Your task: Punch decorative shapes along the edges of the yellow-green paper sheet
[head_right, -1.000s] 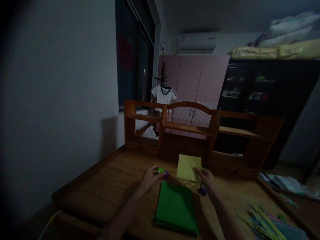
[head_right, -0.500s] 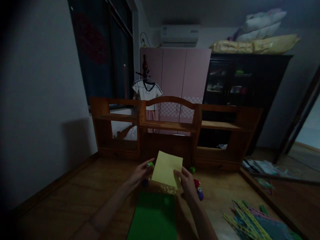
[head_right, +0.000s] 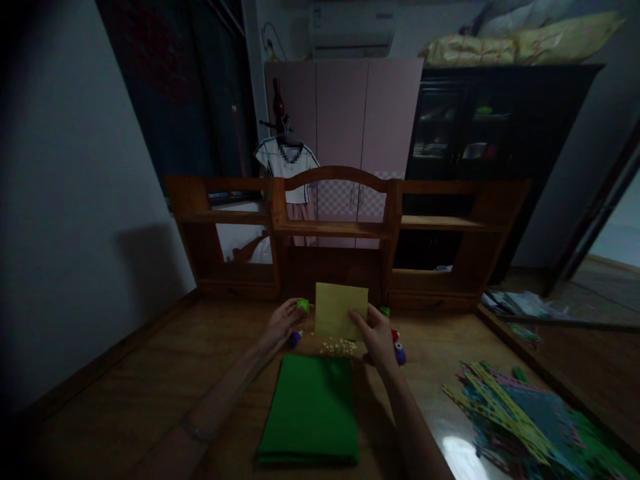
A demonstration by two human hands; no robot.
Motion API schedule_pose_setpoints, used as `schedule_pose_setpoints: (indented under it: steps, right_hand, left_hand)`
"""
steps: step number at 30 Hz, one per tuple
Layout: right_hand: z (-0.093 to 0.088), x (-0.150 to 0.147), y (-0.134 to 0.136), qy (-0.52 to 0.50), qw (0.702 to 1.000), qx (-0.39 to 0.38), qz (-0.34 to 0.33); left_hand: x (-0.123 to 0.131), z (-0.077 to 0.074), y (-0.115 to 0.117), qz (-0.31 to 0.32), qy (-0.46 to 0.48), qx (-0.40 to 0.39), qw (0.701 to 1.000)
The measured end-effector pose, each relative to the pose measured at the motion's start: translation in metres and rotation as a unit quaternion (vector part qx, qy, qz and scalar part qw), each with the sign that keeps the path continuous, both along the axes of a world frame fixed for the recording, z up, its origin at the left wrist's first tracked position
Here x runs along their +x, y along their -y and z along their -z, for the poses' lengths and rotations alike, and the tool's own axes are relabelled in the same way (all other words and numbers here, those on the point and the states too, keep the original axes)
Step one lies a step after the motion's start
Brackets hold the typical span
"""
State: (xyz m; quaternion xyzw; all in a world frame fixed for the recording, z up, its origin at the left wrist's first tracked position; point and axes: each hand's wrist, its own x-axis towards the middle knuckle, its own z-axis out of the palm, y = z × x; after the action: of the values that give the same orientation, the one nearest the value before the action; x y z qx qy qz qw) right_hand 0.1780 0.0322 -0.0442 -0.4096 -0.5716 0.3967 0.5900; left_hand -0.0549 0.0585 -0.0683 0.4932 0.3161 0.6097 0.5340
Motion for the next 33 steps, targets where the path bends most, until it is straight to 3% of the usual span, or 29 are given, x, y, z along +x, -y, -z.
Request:
schedule_pose_setpoints:
  steps: [6, 19, 33]
  right_hand:
    - [0.004, -0.002, 0.0, 0.028, 0.999, 0.018, -0.029]
    - [0.007, -0.006, 0.001, 0.085, 0.996, 0.038, -0.008]
    - [0.016, -0.008, -0.001, 0.12, 0.992, 0.037, -0.031]
  left_hand:
    - [-0.007, 0.0, -0.002, -0.04, 0.0, 0.037, 0.998]
    - [-0.007, -0.01, 0.009, -0.024, -0.034, 0.044, 0.998]
    - [-0.009, -0.001, 0.0, -0.032, -0.038, 0.03, 0.998]
